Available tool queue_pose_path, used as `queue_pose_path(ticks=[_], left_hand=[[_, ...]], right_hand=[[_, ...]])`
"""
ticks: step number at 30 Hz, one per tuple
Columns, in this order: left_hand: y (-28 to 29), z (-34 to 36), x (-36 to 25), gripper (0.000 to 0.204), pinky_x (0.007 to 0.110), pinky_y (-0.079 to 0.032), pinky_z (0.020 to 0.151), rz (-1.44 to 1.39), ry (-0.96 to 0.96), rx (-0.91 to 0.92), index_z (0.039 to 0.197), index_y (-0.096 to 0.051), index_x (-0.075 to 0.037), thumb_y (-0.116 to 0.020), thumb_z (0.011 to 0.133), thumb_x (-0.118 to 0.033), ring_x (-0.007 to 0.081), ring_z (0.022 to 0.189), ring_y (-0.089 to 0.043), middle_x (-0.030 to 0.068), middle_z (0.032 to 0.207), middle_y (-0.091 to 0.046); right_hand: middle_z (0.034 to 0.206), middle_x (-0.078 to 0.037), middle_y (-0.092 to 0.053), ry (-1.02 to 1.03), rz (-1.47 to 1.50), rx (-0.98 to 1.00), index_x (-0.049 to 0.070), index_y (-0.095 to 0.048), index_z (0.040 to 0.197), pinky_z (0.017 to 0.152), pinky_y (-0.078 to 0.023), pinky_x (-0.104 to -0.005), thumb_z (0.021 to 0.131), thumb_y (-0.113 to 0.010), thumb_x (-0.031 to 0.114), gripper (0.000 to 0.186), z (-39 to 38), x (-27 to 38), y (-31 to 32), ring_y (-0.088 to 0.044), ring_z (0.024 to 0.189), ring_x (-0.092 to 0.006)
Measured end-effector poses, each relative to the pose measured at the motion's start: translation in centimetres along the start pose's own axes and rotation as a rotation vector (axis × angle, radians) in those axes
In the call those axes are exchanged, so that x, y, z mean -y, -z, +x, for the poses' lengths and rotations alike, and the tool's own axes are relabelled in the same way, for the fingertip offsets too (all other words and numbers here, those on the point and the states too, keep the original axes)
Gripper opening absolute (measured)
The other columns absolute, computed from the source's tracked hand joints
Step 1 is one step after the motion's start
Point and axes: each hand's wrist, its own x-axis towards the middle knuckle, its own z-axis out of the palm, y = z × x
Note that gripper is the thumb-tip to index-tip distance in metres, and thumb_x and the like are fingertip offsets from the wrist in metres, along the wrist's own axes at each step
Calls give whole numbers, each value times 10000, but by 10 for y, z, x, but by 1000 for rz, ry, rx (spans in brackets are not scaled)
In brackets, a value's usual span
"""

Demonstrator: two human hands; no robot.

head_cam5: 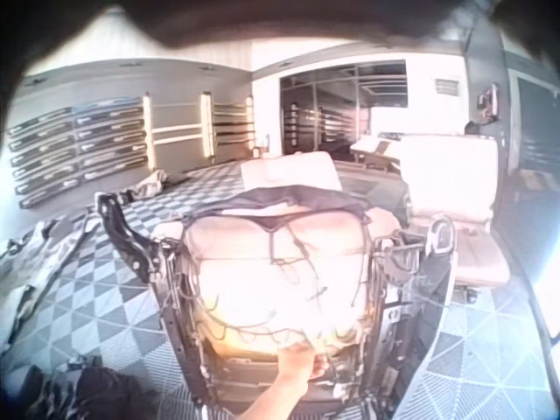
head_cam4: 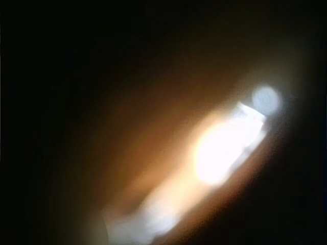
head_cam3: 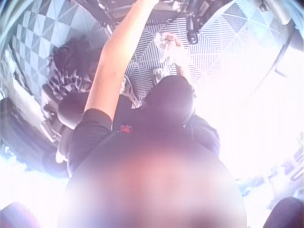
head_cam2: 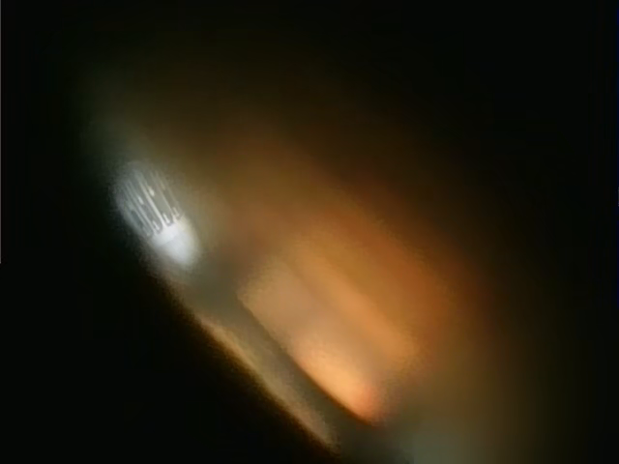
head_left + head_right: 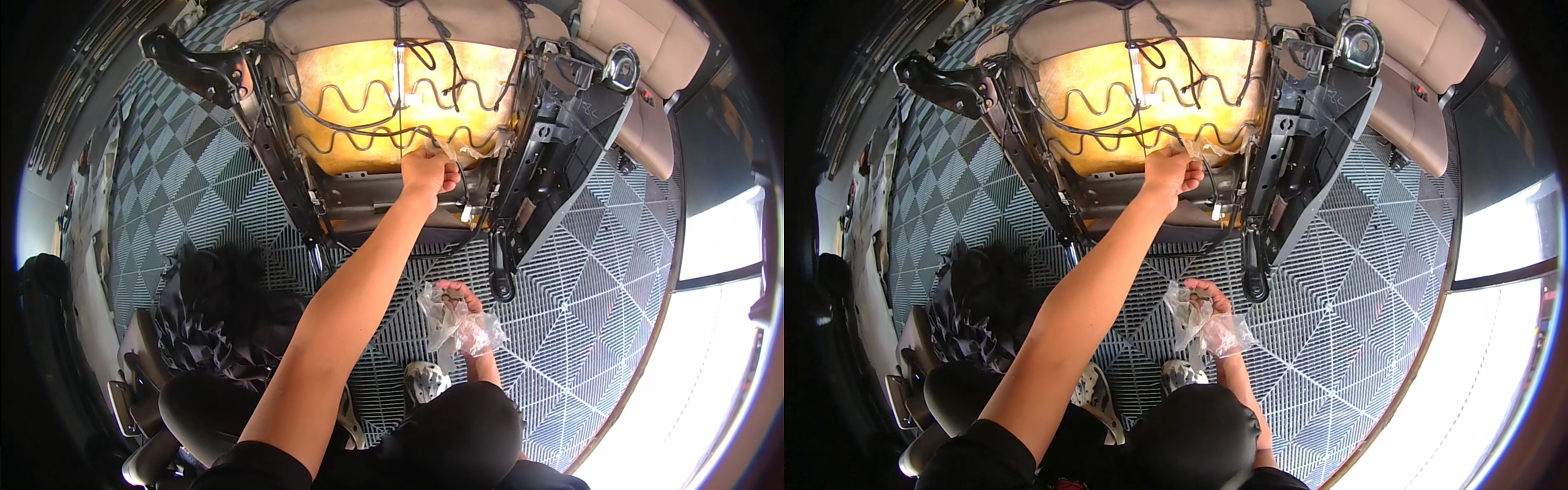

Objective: The person removes a car seat cover, cleans the foam and frame, and refits the cover over the seat. They handle the seat cushion, foam, and cover, then place the reupholstered seat upright.

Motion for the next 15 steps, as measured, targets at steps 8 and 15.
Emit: queue_pose_path(ticks=[8, 15], left_hand=[[66, -75, 5, 158, 274, -411, 452, 84, -409, 97, 938, -575, -7, -632, 1060, -90, 112, 512, -547, 58, 685, -610], [151, -132, -7, 97, 222, -461, 623, 516, -166, 629, 986, -709, -7, -734, 1002, -99, 40, 703, -567, -18, 832, -674]], right_hand=[[1051, 22, -615, 173, -328, -173, 84, -603, 1386, 793, -493, -245, 981, -768, 192, 450, 15, 61, -32, -564, 885, -73], [1467, -207, -409, 647, -1056, 209, 88, -375, 1592, 1097, -465, -409, 811, -859, 98, 918, 60, 78, -85, -542, 1271, -342]])
